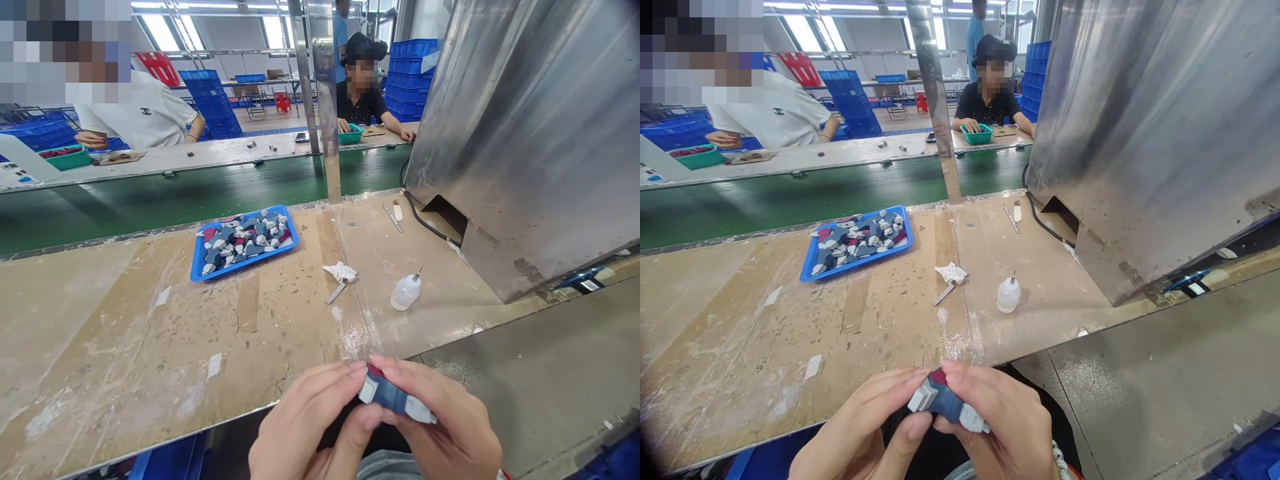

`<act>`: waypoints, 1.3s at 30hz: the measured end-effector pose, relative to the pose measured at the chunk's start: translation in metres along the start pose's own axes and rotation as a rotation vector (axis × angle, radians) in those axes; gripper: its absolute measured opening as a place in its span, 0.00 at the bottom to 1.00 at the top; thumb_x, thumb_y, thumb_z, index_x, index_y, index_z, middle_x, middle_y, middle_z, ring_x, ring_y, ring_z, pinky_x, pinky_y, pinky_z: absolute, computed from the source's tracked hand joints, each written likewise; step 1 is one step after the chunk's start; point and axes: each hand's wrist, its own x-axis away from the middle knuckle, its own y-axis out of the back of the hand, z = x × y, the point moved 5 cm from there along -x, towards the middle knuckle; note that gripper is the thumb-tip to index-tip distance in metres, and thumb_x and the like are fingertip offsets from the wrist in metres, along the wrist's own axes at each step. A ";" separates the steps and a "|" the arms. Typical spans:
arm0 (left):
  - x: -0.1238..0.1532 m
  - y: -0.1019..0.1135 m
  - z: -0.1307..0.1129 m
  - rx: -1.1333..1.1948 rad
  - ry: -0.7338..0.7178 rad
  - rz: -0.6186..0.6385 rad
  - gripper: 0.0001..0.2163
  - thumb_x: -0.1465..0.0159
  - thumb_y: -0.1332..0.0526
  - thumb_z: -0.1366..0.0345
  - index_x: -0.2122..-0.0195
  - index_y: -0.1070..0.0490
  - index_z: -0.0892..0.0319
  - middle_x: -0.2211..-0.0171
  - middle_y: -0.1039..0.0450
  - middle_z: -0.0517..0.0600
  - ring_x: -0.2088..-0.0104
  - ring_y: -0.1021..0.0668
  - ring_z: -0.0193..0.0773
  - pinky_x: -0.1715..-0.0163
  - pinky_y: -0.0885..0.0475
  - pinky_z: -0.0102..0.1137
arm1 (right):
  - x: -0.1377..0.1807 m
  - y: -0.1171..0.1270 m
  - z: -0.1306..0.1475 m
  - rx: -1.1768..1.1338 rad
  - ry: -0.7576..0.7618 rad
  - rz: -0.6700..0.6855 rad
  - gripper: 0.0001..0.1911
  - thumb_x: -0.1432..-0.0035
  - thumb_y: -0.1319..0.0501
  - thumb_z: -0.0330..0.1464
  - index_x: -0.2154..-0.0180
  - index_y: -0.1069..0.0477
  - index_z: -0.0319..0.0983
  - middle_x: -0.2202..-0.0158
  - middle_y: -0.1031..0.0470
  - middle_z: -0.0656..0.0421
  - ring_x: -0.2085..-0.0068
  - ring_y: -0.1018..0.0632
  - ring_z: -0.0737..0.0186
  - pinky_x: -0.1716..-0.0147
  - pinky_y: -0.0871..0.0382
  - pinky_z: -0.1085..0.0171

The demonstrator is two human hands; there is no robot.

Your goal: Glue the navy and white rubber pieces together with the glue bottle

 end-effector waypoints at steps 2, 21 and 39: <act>0.002 -0.001 -0.001 -0.037 0.000 -0.052 0.11 0.39 0.32 0.78 0.57 0.20 0.59 0.64 0.17 0.49 0.65 0.16 0.37 0.63 0.19 0.29 | 0.003 -0.001 0.001 0.036 0.032 0.025 0.16 0.35 0.37 0.23 0.46 0.26 0.37 0.56 0.16 0.53 0.57 0.14 0.59 0.55 0.18 0.69; 0.008 0.004 0.038 0.085 0.162 0.196 0.14 0.35 0.34 0.74 0.50 0.23 0.52 0.59 0.18 0.46 0.60 0.17 0.32 0.57 0.21 0.21 | 0.011 -0.023 -0.015 -0.038 -0.076 0.040 0.10 0.33 0.36 0.27 0.50 0.24 0.35 0.57 0.16 0.51 0.57 0.15 0.60 0.53 0.20 0.71; 0.014 0.017 0.105 -0.207 0.192 0.373 0.08 0.31 0.38 0.67 0.52 0.26 0.51 0.55 0.19 0.49 0.55 0.17 0.39 0.55 0.20 0.29 | 0.047 0.057 -0.130 0.215 -0.684 -0.203 0.26 0.44 0.28 0.46 0.49 0.31 0.43 0.52 0.26 0.52 0.54 0.23 0.52 0.49 0.25 0.52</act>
